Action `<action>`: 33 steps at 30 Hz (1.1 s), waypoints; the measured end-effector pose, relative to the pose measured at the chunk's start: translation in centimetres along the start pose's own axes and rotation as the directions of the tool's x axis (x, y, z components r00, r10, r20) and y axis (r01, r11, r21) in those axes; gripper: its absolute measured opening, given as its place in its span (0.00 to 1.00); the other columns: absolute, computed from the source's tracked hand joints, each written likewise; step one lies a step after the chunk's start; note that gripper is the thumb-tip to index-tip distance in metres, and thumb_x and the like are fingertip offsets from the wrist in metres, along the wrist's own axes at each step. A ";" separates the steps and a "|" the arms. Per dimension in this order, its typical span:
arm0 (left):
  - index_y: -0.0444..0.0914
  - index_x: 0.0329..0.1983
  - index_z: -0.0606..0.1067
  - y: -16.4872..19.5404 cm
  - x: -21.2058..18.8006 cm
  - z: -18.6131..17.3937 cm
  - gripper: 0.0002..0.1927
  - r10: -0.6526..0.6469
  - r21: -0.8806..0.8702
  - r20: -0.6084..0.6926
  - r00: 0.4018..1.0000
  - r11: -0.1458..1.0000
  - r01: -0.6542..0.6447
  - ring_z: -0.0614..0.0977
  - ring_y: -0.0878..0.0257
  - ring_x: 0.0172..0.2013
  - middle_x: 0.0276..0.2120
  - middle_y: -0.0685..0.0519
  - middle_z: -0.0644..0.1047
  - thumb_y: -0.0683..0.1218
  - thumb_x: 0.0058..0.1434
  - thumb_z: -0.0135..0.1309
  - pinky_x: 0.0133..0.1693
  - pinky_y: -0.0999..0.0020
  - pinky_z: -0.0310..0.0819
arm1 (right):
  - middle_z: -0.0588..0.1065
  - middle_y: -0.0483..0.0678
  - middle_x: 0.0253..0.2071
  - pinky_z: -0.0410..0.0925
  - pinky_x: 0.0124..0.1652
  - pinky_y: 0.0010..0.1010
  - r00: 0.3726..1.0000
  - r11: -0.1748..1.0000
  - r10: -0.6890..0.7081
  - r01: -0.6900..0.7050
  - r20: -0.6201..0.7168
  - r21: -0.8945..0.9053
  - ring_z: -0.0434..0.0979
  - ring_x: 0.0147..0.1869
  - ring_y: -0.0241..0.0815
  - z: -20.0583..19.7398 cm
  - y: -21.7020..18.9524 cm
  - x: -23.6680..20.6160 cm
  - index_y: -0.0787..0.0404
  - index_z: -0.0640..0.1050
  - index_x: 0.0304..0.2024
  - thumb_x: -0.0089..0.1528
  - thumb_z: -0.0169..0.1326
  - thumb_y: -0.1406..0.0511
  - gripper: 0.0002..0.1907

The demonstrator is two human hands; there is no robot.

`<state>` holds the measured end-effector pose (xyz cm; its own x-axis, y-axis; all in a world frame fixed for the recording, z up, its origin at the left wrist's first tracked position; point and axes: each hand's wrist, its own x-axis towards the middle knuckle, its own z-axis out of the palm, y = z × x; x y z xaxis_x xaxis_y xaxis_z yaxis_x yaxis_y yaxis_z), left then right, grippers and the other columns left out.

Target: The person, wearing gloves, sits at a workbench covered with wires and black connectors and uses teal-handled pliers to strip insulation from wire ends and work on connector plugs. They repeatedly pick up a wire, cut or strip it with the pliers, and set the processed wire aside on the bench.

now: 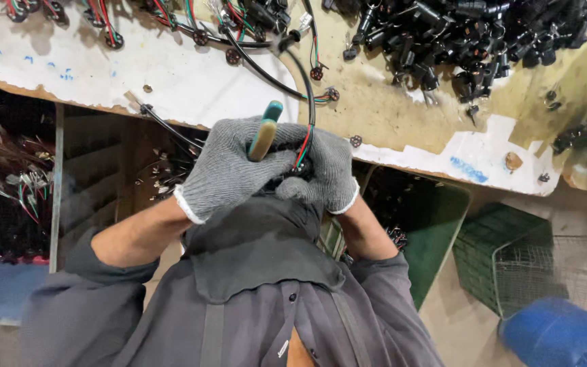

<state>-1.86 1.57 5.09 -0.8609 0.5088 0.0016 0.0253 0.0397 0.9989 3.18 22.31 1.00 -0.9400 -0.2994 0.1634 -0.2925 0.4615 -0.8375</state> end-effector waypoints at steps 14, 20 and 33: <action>0.38 0.49 0.76 -1.2 -4.1 1.2 0.20 0.621 -0.056 0.315 0.718 0.768 -0.639 0.79 0.51 0.40 0.40 0.46 0.77 0.52 0.57 0.62 0.42 0.55 0.74 | 0.73 0.51 0.24 0.64 0.30 0.47 0.920 0.906 -0.034 0.193 0.390 -0.376 0.75 0.30 0.56 3.0 0.3 0.1 0.55 0.77 0.30 0.55 0.62 0.46 0.21; 0.41 0.50 0.74 -0.8 -1.1 4.2 0.24 0.689 0.206 0.257 0.677 0.646 -0.735 0.79 0.45 0.45 0.45 0.44 0.76 0.58 0.56 0.60 0.47 0.48 0.74 | 0.74 0.52 0.29 0.67 0.33 0.46 0.863 0.889 -0.120 0.313 0.490 -0.333 0.76 0.34 0.55 3.7 1.4 -1.8 0.56 0.76 0.34 0.59 0.58 0.49 0.18; 0.34 0.36 0.81 -7.1 13.9 4.9 0.08 0.091 0.794 0.442 0.893 0.425 -0.436 0.83 0.46 0.28 0.28 0.40 0.78 0.43 0.57 0.56 0.28 0.52 0.76 | 0.76 0.54 0.33 0.69 0.39 0.47 0.896 0.964 0.138 -0.023 0.422 -0.266 0.77 0.40 0.57 7.0 5.0 -7.3 0.59 0.79 0.49 0.63 0.53 0.48 0.23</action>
<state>-11.51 12.60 -2.23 -0.5417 0.8375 0.0713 0.7892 0.4775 0.3863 9.81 20.89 -8.03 -0.8086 -0.5572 -0.1889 -0.3070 0.6735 -0.6724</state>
